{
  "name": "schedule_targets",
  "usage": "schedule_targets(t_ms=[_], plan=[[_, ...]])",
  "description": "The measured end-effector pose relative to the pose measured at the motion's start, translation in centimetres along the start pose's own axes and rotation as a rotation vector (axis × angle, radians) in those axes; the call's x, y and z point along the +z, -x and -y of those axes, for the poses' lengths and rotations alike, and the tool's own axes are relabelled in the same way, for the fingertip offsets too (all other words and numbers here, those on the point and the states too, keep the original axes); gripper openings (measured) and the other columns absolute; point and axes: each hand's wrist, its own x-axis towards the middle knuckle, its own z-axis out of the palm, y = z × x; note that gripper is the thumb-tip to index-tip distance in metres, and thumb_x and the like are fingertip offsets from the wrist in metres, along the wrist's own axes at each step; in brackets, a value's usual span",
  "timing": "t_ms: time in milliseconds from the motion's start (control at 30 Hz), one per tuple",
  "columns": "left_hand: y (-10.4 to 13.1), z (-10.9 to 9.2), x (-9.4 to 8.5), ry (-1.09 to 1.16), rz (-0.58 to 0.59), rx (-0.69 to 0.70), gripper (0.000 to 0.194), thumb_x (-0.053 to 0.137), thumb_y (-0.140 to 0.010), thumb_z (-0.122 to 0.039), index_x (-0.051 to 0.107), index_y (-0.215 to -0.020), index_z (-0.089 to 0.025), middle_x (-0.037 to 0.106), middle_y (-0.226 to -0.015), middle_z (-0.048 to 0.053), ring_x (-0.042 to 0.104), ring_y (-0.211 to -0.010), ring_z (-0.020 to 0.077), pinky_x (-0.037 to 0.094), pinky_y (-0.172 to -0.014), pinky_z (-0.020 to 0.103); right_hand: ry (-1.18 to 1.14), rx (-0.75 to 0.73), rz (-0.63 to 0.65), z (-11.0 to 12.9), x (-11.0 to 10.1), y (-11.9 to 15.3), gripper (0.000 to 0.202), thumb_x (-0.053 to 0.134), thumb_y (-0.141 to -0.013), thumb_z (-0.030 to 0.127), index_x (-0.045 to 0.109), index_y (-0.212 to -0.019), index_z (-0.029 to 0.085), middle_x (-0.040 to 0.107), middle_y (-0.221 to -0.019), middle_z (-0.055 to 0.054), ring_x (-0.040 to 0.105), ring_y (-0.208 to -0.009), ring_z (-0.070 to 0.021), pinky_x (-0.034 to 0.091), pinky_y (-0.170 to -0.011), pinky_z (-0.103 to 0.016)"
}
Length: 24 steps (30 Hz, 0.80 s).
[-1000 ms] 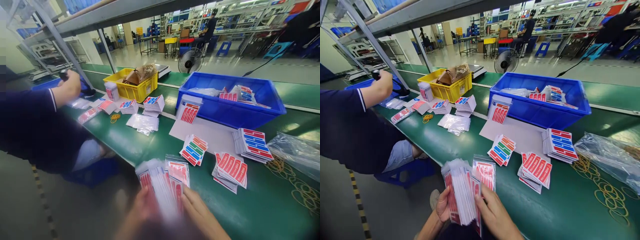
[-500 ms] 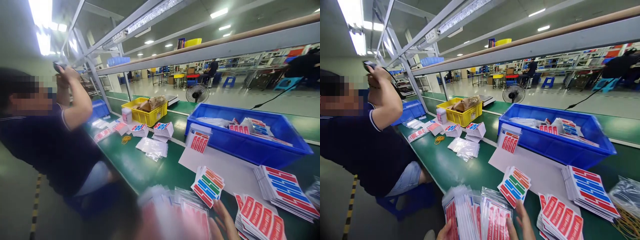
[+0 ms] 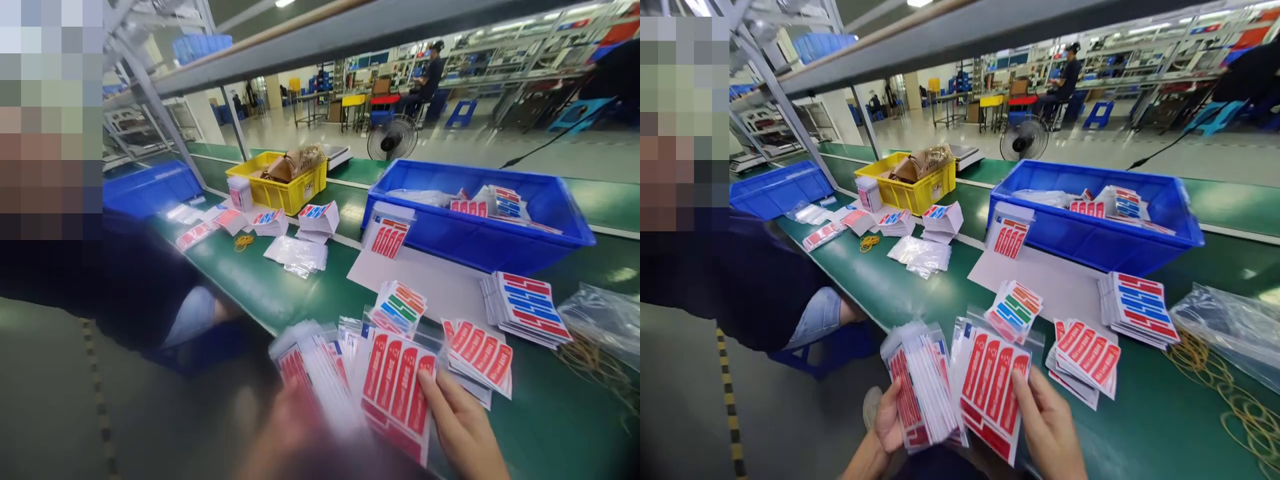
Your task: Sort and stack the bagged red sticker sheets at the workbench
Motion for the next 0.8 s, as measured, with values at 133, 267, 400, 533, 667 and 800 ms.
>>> schedule_targets(t_ms=[133,267,400,533,667,800], plan=[[0.6,0.3,-1.2,0.117,-0.025,-0.024,0.039,0.050,-0.088,-0.042,0.069,-0.109,-0.016,0.069,-0.112,0.011,0.063,-0.106,0.0284,0.034,-0.105,0.046,0.024,0.030,-0.107,-1.7,0.2,-0.3,0.070,0.053,-0.085,0.054,0.030,-0.143,0.024,0.045,-0.141,-0.013,0.048,-0.125,-0.0283,0.045,-0.100,-0.041],[0.6,0.6,-0.6,0.089,-0.065,-0.094,0.046,0.054,-0.084,-0.045,0.066,-0.115,-0.014,0.065,-0.118,0.015,0.060,-0.111,0.0314,0.033,-0.106,0.049,0.064,0.008,0.221,-1.1,2.5,1.3,0.048,0.048,-0.090,0.047,0.048,-0.132,0.023,0.056,-0.131,-0.011,0.055,-0.116,-0.0264,0.045,-0.099,-0.038],[0.5,1.2,-0.2,0.062,-0.025,-0.108,0.042,0.052,-0.086,-0.044,0.068,-0.112,-0.016,0.066,-0.118,0.013,0.058,-0.114,0.0322,0.034,-0.105,0.051,0.135,-0.053,0.368,1.1,3.5,2.3,0.035,0.043,-0.092,0.046,0.065,-0.080,0.021,0.065,-0.071,-0.001,0.062,-0.068,-0.0200,0.052,-0.065,-0.026],[0.6,1.3,-1.2,0.072,0.013,-0.091,0.041,0.048,-0.088,-0.044,0.067,-0.114,-0.017,0.064,-0.120,0.012,0.058,-0.114,0.0318,0.033,-0.106,0.051,0.013,-0.018,0.230,1.8,1.0,1.2,0.035,0.046,-0.091,0.046,0.066,-0.082,0.020,0.067,-0.074,-0.002,0.063,-0.068,-0.0195,0.052,-0.062,-0.025],[0.9,1.0,-2.9,0.100,-0.017,-0.060,0.039,0.046,-0.089,-0.042,0.069,-0.111,-0.018,0.067,-0.116,0.011,0.059,-0.113,0.0314,0.030,-0.108,0.052,-0.059,0.075,-0.005,-0.4,-1.5,-0.7,0.055,0.052,-0.086,0.052,0.049,-0.131,0.021,0.063,-0.120,-0.012,0.060,-0.107,-0.0306,0.052,-0.087,-0.040],[1.1,0.5,-3.3,0.074,-0.062,-0.091,0.043,0.047,-0.087,-0.046,0.067,-0.113,-0.018,0.070,-0.110,0.014,0.059,-0.113,0.0342,0.023,-0.109,0.057,0.089,0.082,-0.082,-2.4,-1.0,-0.6,0.064,0.051,-0.087,0.051,0.033,-0.142,0.023,0.041,-0.144,-0.014,0.046,-0.127,-0.0305,0.041,-0.102,-0.042]])
